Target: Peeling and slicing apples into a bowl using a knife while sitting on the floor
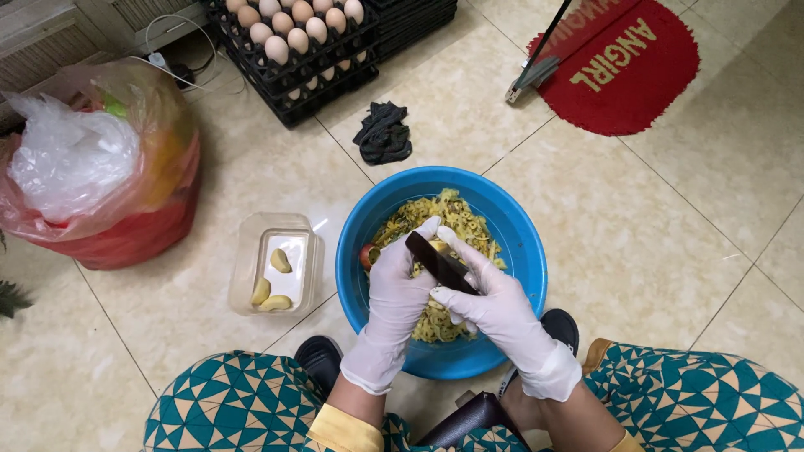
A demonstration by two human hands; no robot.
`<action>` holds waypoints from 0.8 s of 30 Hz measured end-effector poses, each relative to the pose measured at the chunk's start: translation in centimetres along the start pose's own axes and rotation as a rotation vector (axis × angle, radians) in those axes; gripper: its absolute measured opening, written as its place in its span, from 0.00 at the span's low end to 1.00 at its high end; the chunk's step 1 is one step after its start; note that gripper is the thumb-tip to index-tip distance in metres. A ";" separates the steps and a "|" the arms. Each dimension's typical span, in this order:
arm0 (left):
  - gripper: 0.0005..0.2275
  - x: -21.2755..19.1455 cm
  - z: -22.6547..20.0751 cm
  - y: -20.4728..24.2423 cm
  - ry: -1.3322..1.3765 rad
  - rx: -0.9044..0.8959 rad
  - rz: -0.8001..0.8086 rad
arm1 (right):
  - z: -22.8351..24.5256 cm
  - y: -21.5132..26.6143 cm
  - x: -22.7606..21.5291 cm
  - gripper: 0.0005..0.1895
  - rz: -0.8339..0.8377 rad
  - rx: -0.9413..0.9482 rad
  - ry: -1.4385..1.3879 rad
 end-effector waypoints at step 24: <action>0.14 0.3 1.7 0.5 0.242 -0.182 -0.170 | 0.3 -0.4 1.3 0.41 0.105 -0.102 -0.271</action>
Point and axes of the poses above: each hand's wrist, its own y-axis away from the middle knuckle, its own x-axis out of the palm, z = x × y, the point moved 5 cm from there along -y, towards the middle knuckle, and after that the axes turned 15 degrees about -x, right-handed, at the moved point
